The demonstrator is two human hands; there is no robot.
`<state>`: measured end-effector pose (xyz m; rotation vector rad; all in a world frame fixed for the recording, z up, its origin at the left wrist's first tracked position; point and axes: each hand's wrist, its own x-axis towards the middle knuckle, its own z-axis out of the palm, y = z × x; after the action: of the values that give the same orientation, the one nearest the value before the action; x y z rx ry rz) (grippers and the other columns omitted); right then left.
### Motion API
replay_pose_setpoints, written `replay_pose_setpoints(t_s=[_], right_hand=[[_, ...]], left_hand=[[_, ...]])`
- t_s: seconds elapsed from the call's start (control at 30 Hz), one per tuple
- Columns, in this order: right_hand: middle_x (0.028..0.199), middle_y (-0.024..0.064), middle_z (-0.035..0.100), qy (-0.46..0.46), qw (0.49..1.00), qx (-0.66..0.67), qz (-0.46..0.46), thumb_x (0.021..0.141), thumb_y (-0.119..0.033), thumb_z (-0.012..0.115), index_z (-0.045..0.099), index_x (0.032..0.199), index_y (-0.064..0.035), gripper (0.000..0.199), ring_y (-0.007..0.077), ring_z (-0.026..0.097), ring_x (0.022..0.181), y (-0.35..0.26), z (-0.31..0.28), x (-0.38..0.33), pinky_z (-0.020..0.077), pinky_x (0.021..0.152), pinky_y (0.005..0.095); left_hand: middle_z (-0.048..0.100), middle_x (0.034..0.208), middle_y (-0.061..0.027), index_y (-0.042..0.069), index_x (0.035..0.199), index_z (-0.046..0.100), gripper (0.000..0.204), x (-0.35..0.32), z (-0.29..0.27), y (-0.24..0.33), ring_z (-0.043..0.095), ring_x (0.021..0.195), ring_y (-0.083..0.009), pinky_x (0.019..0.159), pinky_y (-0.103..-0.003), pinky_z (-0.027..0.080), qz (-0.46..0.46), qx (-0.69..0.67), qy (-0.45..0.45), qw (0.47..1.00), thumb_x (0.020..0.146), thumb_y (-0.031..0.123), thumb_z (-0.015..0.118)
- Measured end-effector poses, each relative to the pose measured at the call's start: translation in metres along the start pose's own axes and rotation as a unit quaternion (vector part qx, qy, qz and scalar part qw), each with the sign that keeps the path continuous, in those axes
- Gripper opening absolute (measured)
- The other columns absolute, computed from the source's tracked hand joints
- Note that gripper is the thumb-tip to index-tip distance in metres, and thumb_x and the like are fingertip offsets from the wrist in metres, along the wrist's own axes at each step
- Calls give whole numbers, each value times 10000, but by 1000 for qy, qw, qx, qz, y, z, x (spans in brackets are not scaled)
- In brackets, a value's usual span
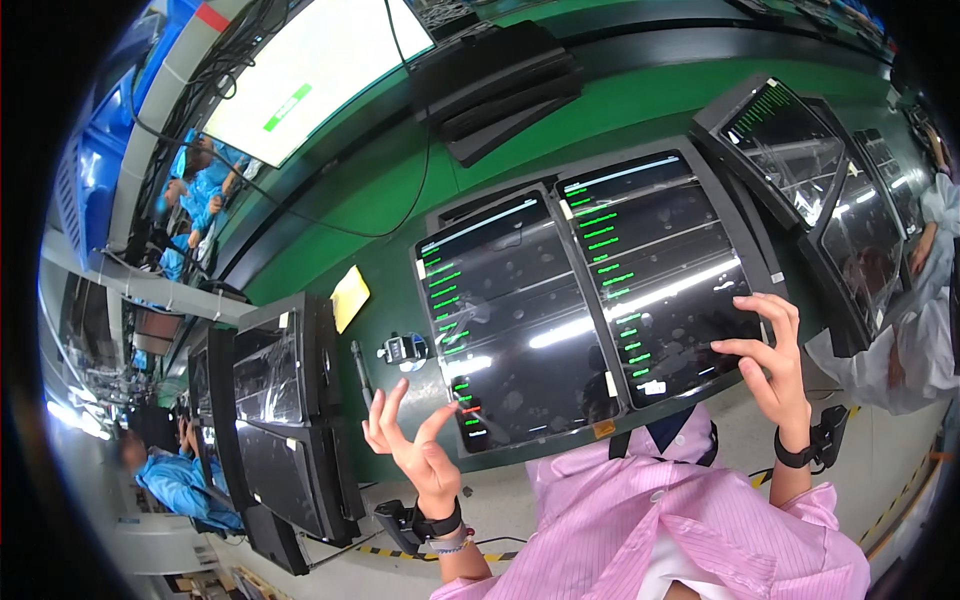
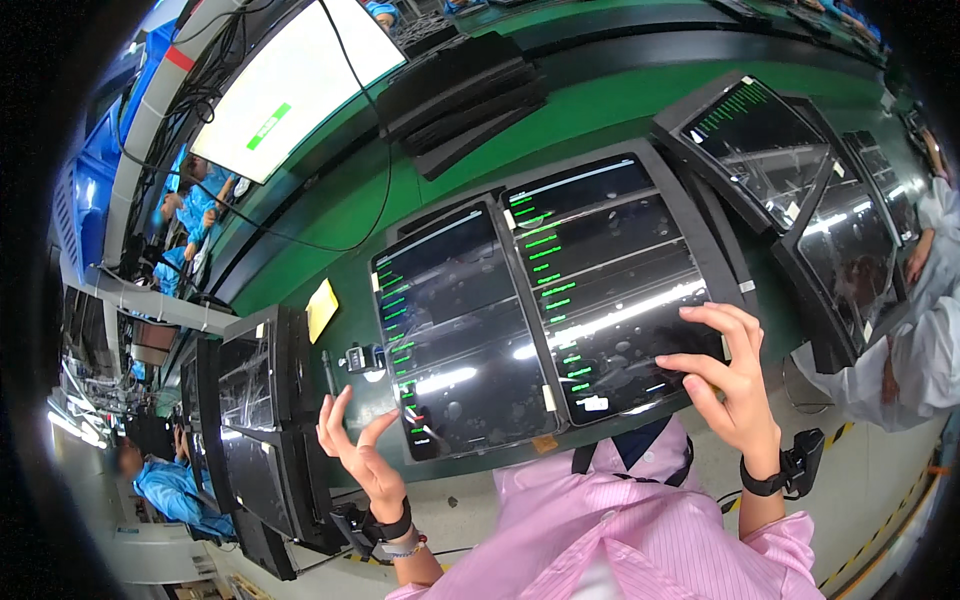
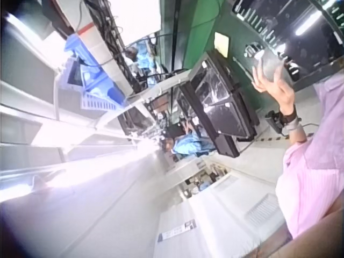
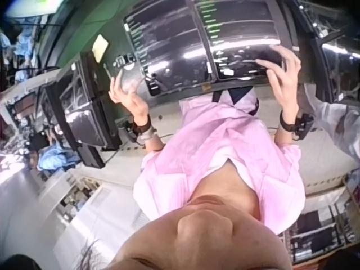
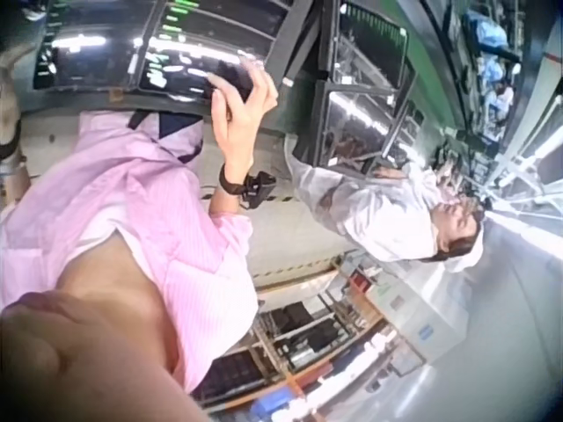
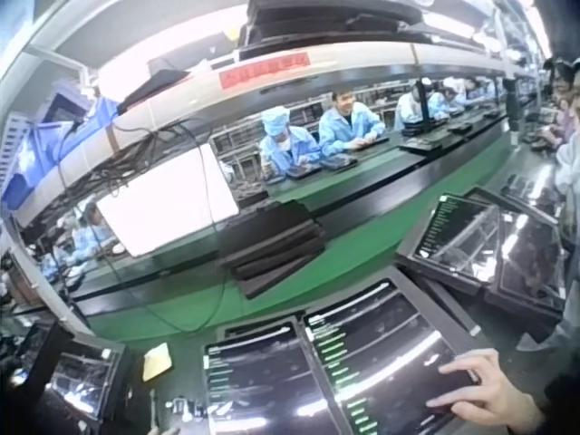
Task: Testing tablet screens, applying protective films, and checking software interfaces on an assembly line.
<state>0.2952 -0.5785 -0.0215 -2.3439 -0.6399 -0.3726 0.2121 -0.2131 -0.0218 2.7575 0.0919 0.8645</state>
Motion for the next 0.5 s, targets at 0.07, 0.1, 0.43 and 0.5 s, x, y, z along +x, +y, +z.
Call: replay_pose_setpoints(t_s=[0.07,0.1,0.43,0.5], right_hand=[[1170,123,515,2,1000,20,-20,722,-186,534,701,872,-108,238,314,416,1104,-3,5,-4,304,947,425],[1148,125,524,10,999,30,-36,727,-214,539,702,870,-114,239,311,432,1070,-5,10,-7,326,925,423],[845,99,612,-2,954,298,17,712,-95,632,627,851,-33,152,242,565,758,-39,74,-66,438,682,337],[862,102,616,-24,950,309,39,732,-89,639,609,887,-22,172,254,572,769,-41,85,-71,446,695,343]], left_hand=[[487,1235,-148,139,836,716,618,-5,-1,0,315,1237,-330,1041,-433,140,0,6,1,1000,959,386,163],[487,1236,-147,141,840,717,616,-7,-1,0,308,1241,-328,1041,-430,140,6,0,0,1000,957,388,166],[496,1202,-185,58,970,642,474,-9,1,9,361,1204,-375,1000,-471,209,63,-35,12,997,925,376,292],[521,1172,-185,38,972,629,319,-10,-1,22,402,1173,-396,985,-483,260,90,-61,-8,994,834,260,446]])
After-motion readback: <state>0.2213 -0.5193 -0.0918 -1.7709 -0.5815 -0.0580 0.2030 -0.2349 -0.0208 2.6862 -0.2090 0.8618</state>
